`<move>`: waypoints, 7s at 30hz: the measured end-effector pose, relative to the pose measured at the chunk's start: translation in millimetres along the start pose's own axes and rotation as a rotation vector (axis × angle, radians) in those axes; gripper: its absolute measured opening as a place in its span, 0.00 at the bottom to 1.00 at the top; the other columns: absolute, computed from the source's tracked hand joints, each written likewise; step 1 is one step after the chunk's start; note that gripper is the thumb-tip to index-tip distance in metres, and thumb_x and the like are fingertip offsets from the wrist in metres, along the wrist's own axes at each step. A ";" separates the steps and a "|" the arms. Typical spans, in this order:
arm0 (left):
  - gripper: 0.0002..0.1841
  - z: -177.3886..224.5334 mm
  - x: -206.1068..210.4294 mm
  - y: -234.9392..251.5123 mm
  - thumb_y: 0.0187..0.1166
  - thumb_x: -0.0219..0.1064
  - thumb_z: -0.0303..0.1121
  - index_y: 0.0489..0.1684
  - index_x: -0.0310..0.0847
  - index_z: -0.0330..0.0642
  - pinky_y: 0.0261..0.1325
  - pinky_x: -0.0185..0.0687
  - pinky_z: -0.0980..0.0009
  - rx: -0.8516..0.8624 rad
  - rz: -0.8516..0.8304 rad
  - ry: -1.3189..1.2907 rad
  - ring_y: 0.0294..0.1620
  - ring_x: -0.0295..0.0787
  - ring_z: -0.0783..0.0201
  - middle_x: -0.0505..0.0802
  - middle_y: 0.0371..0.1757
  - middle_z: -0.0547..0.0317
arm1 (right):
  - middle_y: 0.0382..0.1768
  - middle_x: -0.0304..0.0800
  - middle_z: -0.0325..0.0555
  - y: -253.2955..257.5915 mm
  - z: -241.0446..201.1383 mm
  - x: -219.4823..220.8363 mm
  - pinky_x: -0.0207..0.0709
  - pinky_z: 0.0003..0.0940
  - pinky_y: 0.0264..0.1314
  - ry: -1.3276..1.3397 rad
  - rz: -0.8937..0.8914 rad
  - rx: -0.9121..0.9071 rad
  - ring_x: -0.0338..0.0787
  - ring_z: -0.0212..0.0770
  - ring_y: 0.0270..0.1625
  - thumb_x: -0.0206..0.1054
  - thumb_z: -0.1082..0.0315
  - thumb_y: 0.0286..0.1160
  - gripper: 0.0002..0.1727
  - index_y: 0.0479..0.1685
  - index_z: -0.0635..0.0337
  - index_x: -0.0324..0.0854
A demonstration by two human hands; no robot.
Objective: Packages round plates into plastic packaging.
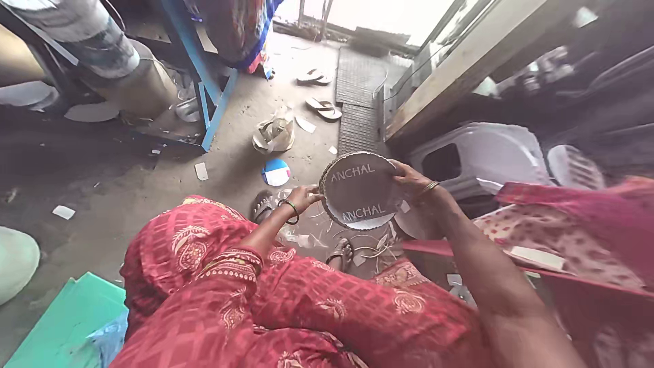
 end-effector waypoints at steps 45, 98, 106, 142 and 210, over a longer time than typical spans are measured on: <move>0.26 9.5 -1.9 -1.3 0.83 0.56 0.18 0.84 0.67 0.29 0.87 0.63 0.47 0.186 0.061 0.429 0.82 0.73 0.36 0.78 0.79 0.31 | 0.65 0.84 0.68 -125.9 -17.6 -35.2 0.75 0.65 0.70 -0.132 0.632 0.201 0.86 0.62 0.67 0.62 0.67 0.83 0.27 0.81 0.63 0.67; 0.26 110.5 59.9 -96.5 0.84 0.61 0.29 0.83 0.72 0.40 0.68 0.81 0.50 0.744 0.264 0.689 0.71 0.86 0.50 0.72 0.88 0.51 | 0.60 0.88 0.64 -92.9 -27.7 109.7 0.80 0.63 0.62 0.218 0.388 0.108 0.89 0.59 0.59 0.67 0.66 0.77 0.26 0.76 0.60 0.76; 0.35 82.2 14.3 -80.7 0.69 0.73 0.64 0.70 0.86 0.49 0.85 0.59 0.37 0.830 0.245 0.737 0.82 0.75 0.47 0.86 0.76 0.54 | 0.54 0.86 0.61 -82.9 -14.8 80.5 0.87 0.50 0.46 0.631 0.491 0.361 0.90 0.51 0.46 0.63 0.71 0.80 0.22 0.73 0.64 0.72; 0.17 66.6 -72.5 -73.6 0.94 0.51 0.35 0.56 0.81 0.29 0.59 0.83 0.56 0.416 0.520 0.050 0.48 0.88 0.57 0.90 0.46 0.42 | 0.32 0.91 0.50 -92.1 -75.8 86.0 0.88 0.43 0.44 0.122 0.154 -0.110 0.92 0.42 0.33 0.51 0.60 0.92 0.21 0.46 0.68 0.85; 0.15 73.1 -55.4 -86.4 0.95 0.47 0.41 0.60 0.77 0.44 0.46 0.82 0.74 0.282 0.481 -0.650 0.37 0.81 0.77 0.84 0.39 0.67 | 0.46 0.94 0.46 -146.7 -121.7 125.6 0.83 0.37 0.59 -0.179 -0.471 -0.590 0.90 0.36 0.51 0.67 0.56 0.81 0.17 0.46 0.62 0.92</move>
Point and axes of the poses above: each hand's wrist, its own y-axis towards the middle knuckle, its own x-axis out of the palm, z = x × y, the point moved 5 cm from there along y, towards the middle knuckle
